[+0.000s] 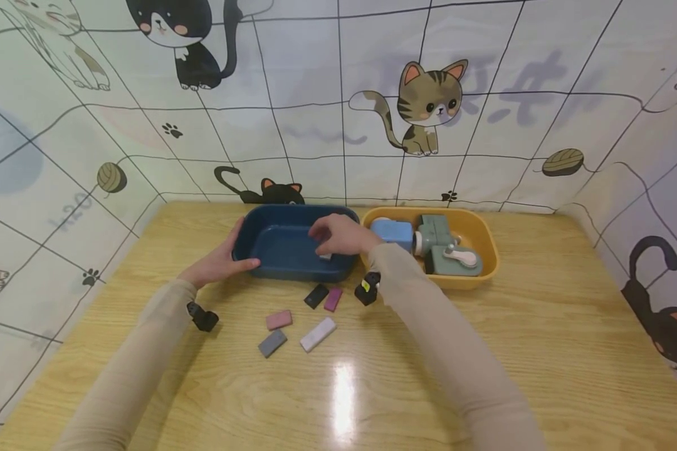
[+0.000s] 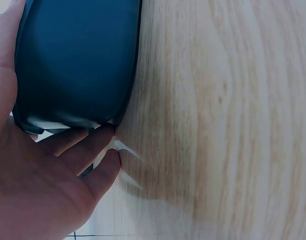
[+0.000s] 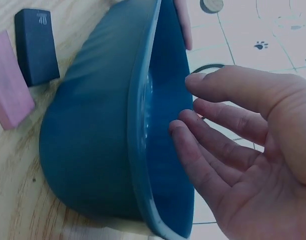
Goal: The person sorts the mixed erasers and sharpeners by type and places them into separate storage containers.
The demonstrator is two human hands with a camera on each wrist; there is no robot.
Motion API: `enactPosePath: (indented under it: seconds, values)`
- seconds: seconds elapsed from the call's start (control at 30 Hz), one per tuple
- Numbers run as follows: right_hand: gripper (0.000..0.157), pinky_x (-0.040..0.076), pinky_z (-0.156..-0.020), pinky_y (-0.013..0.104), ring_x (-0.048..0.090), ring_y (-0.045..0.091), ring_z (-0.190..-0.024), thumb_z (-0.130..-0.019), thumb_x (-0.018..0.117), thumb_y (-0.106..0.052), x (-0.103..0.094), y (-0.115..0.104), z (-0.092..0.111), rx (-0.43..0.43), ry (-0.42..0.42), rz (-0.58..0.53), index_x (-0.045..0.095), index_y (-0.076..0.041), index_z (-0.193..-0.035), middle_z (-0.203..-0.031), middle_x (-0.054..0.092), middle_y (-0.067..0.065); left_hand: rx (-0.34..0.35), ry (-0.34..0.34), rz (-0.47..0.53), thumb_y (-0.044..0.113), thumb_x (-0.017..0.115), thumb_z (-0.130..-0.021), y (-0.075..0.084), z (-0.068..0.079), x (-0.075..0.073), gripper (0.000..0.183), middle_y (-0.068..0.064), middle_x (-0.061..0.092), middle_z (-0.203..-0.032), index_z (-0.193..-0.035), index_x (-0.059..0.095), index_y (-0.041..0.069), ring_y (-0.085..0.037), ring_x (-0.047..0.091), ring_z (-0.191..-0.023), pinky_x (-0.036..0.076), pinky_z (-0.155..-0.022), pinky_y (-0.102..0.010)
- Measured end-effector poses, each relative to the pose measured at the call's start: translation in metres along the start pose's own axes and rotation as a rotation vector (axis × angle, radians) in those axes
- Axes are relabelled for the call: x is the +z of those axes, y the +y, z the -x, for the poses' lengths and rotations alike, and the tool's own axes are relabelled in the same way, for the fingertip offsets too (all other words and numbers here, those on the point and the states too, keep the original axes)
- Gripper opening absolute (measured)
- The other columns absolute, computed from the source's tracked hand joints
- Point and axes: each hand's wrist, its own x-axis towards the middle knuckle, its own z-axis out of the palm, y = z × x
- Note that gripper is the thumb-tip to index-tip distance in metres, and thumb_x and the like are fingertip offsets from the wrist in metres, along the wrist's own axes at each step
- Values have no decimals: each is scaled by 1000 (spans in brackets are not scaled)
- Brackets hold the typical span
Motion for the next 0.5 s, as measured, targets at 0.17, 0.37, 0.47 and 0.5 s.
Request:
enactPosePath:
  seconds: [0.17, 0.37, 0.47, 0.5]
  values:
    - [43, 51, -84, 34, 60, 27, -105, -88, 67, -5, 3, -5, 2, -47, -10, 10, 56, 5, -129, -124, 59, 19, -11, -5, -1, 38, 71, -88, 1, 0, 0, 111, -10, -12, -160, -153, -18, 23, -35, 0, -145, 11, -112, -57]
    - [43, 50, -84, 33, 60, 26, -104, -88, 68, -6, 6, -13, 7, -73, -15, 23, 57, 4, -129, -123, 60, 19, -21, -15, 10, 28, 69, -89, 1, -1, -1, 108, -14, -13, -159, -153, -17, 17, -40, 0, -144, 10, -111, -59]
    - [43, 50, -87, 33, 60, 25, -105, -89, 68, -6, 8, -16, 10, -90, -19, 19, 56, 4, -129, -123, 59, 19, -15, -12, -6, 35, 70, -89, 1, -1, -1, 110, -12, -12, -160, -153, -18, 20, -38, 2, -144, 11, -111, -58]
    - [43, 49, -87, 33, 59, 25, -105, -89, 68, -6, 9, -18, 11, -95, -22, 16, 56, 4, -129, -123, 59, 18, -16, -8, -13, 38, 70, -88, 0, -1, 0, 110, -11, -12, -160, -153, -18, 22, -37, 2, -144, 12, -111, -57]
